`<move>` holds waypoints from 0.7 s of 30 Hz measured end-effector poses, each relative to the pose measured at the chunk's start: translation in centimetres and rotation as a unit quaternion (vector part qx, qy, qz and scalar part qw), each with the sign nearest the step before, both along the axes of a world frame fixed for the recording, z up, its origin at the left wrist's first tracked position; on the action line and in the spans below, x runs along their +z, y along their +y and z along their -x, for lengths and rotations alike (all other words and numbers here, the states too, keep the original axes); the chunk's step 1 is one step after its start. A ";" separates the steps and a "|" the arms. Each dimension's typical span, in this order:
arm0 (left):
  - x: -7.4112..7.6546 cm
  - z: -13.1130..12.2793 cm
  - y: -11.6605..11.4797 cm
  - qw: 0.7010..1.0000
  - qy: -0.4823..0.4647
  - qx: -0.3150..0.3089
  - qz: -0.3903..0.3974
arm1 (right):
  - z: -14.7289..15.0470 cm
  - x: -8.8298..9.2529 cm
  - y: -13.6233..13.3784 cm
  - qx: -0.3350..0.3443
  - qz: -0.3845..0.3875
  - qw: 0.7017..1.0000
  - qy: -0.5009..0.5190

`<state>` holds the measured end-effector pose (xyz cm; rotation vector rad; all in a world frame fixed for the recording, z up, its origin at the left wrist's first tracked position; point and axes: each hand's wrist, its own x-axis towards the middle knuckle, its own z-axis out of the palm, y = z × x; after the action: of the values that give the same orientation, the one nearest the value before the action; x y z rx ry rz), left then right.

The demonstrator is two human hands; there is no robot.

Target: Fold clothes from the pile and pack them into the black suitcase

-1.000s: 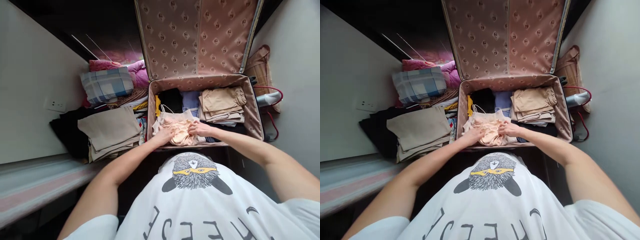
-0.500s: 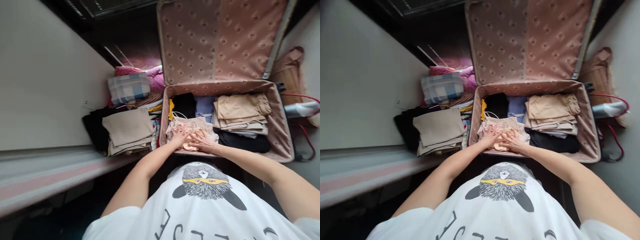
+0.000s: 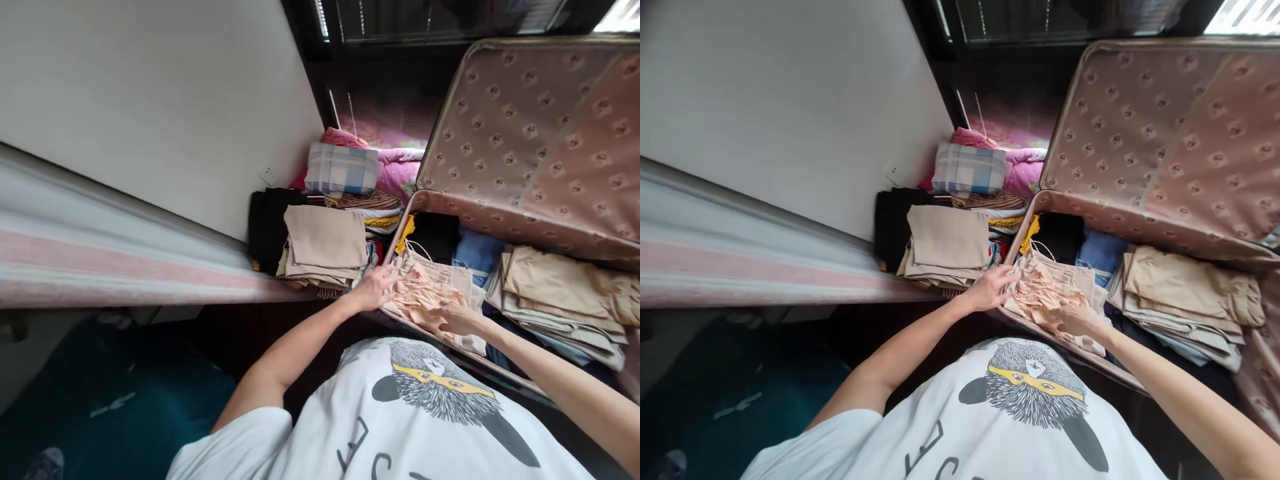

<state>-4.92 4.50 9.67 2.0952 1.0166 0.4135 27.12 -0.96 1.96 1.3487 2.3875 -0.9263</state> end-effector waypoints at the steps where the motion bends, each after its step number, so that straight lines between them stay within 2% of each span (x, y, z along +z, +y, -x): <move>1: 1.1 3.0 0.5 0.996 -0.014 0.085 -0.016 | 1.3 1.2 1.2 0.003 0.014 1.000 0.014; 2: 1.9 6.1 1.2 0.983 -0.016 0.179 -0.034 | 2.8 2.5 2.3 0.007 0.022 0.999 0.036; 4: 3.0 12.2 2.4 0.931 0.040 0.357 -0.059 | 6.9 4.9 4.5 -0.004 -0.003 0.996 0.091; 5: 3.1 14.9 2.9 0.900 0.086 0.424 -0.050 | 9.2 6.0 5.5 -0.015 -0.024 0.993 0.114; 7: 2.8 19.1 3.4 0.853 0.172 0.492 0.010 | 14.3 7.5 7.3 -0.023 -0.059 0.987 0.146; 10: 1.7 21.9 3.0 0.838 0.234 0.488 0.077 | 21.7 8.0 9.7 0.009 -0.088 0.979 0.185; 14: 0.8 21.9 2.9 0.839 0.235 0.490 0.026 | 29.0 7.0 11.9 0.056 -0.089 0.978 0.177; 16: 0.7 21.8 4.0 0.844 0.220 0.488 0.038 | 31.0 6.5 12.6 0.090 -0.075 0.980 0.160; 19: 0.6 22.0 6.8 0.843 0.193 0.499 0.054 | 32.1 6.1 14.4 0.138 -0.049 0.976 0.163; 21: 0.4 22.3 9.0 0.838 0.171 0.516 0.050 | 31.9 6.0 16.7 0.116 -0.051 0.977 0.174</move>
<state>-27.24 13.54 10.04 1.3665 2.3093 0.4765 -4.79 15.70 7.99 0.9713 2.8145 -1.0549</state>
